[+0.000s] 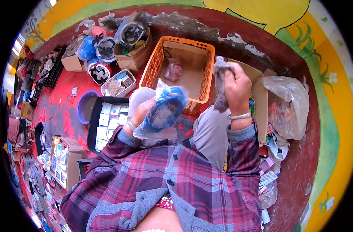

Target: The person picks up several packaged items from a crate, cleans them with a cloth, and places them into a cardboard box.

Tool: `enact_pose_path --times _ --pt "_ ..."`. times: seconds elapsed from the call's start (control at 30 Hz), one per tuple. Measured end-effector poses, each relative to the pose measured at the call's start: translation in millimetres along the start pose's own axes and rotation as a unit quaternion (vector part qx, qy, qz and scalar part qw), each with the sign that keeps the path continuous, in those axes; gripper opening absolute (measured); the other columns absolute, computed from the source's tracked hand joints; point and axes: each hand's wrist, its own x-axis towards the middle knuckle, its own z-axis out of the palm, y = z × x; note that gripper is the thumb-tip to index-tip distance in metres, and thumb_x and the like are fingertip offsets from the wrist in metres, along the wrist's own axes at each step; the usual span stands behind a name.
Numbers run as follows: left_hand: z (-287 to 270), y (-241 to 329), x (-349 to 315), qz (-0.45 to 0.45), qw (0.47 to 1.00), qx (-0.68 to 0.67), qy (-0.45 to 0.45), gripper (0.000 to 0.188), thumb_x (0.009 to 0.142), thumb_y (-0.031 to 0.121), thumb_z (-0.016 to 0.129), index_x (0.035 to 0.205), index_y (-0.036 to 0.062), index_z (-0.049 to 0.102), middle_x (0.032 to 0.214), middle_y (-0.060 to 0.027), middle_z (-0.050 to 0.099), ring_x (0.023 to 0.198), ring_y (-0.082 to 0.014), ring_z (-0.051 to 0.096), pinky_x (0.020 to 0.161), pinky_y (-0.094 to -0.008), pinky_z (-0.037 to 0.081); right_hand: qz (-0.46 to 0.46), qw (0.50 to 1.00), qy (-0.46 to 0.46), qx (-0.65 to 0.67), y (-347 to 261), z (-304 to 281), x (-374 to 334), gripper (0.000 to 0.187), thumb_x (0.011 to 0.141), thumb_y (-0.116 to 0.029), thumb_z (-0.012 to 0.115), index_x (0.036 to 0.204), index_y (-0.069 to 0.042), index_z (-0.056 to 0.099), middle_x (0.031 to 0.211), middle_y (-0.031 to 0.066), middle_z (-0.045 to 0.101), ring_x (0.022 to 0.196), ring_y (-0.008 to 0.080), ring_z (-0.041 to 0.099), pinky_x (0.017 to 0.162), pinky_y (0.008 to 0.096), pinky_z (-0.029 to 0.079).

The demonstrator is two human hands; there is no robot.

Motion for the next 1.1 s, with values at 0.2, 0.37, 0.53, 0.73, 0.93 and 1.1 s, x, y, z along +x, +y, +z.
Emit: enact_pose_path --times 0.2,0.37,0.53,0.73,0.93,1.1 --pt "12.0 8.9 0.7 -0.054 0.996 -0.039 -0.058 0.04 0.098 0.031 0.043 0.12 -0.0011 0.054 0.108 -0.0073 0.061 0.093 -0.0138 0.058 0.083 -0.0262 0.046 0.097 0.932 -0.229 0.263 -30.1 14.7 -8.4 0.032 0.091 -0.017 0.057 0.119 -0.001 0.056 0.117 0.0057 0.059 0.101 0.0148 0.055 0.087 0.0272 0.045" --pt "30.0 23.0 -13.9 0.088 0.969 0.215 -0.08 0.037 0.099 0.025 0.038 0.124 0.0016 0.051 0.116 -0.0075 0.058 0.1 -0.0146 0.057 0.087 -0.0294 0.046 0.038 0.888 -0.414 0.197 -43.4 36.2 -35.9 0.069 0.082 -0.034 0.065 0.138 -0.003 0.038 0.133 0.0141 0.048 0.125 0.0231 0.043 0.104 0.0323 0.031" --pt "11.1 11.2 -5.9 0.167 0.916 0.319 -0.176 0.042 0.082 0.012 0.06 0.122 0.0035 0.053 0.119 -0.0138 0.057 0.11 -0.0264 0.055 0.094 -0.0342 0.042 0.009 0.913 -0.374 0.162 -29.0 53.0 -52.7 0.074 0.074 -0.042 0.071 0.133 -0.006 0.045 0.125 0.0178 0.054 0.116 0.0324 0.051 0.098 0.0378 0.04" --pt "25.8 33.9 -13.2 0.231 0.849 0.415 -0.231 0.042 0.081 0.013 0.06 0.122 0.0045 0.052 0.118 -0.0136 0.057 0.11 -0.0269 0.054 0.095 -0.0354 0.042 -0.036 0.941 -0.308 0.133 -32.6 61.8 -75.2 0.05 0.074 -0.031 0.071 0.112 -0.002 0.058 0.108 0.0169 0.061 0.101 0.0321 0.058 0.089 0.0365 0.044" --pt "2.1 -10.0 -8.1 -0.098 0.985 -0.084 -0.111 0.039 0.097 0.029 0.041 0.127 0.0037 0.048 0.121 -0.0107 0.056 0.108 -0.0204 0.055 0.094 -0.0341 0.044 0.038 0.956 -0.166 0.237 -39.2 68.8 -86.4 0.017 0.085 -0.013 0.064 0.098 -0.003 0.06 0.084 0.0052 0.062 0.076 0.0115 0.058 0.069 0.0241 0.046" --pt "24.7 38.1 -6.1 -0.051 0.98 -0.038 -0.191 0.069 0.088 0.047 0.054 0.134 -0.0013 0.037 0.13 -0.014 0.048 0.118 -0.023 0.047 0.102 -0.0352 0.036 0.025 0.979 -0.124 0.161 -29.3 61.7 -78.9 0.016 0.088 -0.018 0.063 0.095 -0.004 0.059 0.076 0.0073 0.062 0.069 0.0141 0.06 0.063 0.0263 0.047"
